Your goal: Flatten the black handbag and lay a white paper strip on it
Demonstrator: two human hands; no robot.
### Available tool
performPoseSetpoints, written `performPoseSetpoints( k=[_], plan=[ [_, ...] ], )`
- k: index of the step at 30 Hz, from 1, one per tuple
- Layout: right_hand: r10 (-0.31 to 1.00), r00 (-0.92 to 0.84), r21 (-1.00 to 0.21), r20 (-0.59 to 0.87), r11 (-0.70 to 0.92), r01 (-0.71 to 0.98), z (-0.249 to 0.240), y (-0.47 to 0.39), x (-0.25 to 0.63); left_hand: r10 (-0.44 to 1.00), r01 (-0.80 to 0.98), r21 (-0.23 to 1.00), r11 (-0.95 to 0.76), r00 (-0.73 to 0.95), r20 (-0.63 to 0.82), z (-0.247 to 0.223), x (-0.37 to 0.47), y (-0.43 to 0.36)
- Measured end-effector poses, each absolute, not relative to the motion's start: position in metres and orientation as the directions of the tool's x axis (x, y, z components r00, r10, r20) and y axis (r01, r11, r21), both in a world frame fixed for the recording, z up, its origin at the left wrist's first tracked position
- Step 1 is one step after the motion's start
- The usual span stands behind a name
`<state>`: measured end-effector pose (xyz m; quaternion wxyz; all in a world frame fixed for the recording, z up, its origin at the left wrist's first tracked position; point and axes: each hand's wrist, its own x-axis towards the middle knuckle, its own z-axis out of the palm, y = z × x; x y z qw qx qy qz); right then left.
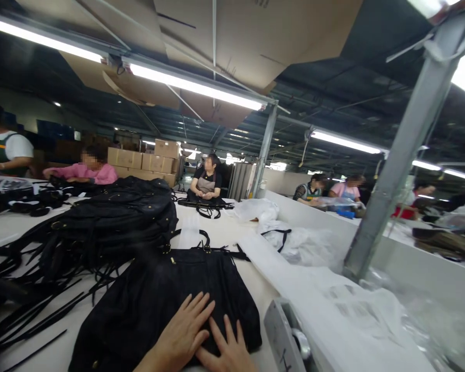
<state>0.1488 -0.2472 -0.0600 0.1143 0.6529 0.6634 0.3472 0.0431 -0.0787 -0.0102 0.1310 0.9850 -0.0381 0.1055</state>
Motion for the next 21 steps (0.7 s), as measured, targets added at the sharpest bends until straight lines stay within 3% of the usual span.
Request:
performPoseSetpoints(
  k=[3,5,8,10,13,16,21],
  plan=[
    [0.982,0.004,0.433,0.189,-0.087,0.897,-0.047,-0.250,0.146,-0.078,-0.132,0.237,-0.963,0.971,0.226,-0.025,0.039,-0.072],
    [0.987,0.090,0.198,0.136,-0.117,0.973,-0.028,-0.256,0.148,-0.087,-0.145,0.224,-0.964,0.965,0.247,-0.026,0.037,-0.071],
    [0.904,0.343,-0.256,0.256,-0.278,0.926,0.015,-0.266,0.160,-0.092,-0.161,0.217,-0.963,0.951,0.296,-0.025,0.038,-0.072],
    [0.759,0.568,-0.390,0.318,-0.441,0.808,0.044,-0.267,0.170,-0.092,-0.165,0.219,-0.962,0.946,0.311,-0.026,0.039,-0.073],
    [0.621,0.759,-0.248,0.196,-0.717,0.651,0.068,-0.258,0.184,-0.087,-0.161,0.224,-0.961,0.947,0.308,-0.027,0.039,-0.074],
    [0.540,0.840,-0.123,0.042,-0.832,0.541,0.065,-0.239,0.193,-0.079,-0.154,0.225,-0.962,0.947,0.310,-0.028,0.038,-0.073],
    [0.483,0.875,-0.194,-0.013,-0.860,0.472,0.043,-0.225,0.219,-0.069,-0.148,0.237,-0.960,0.948,0.311,-0.027,0.035,-0.073]
  ],
)
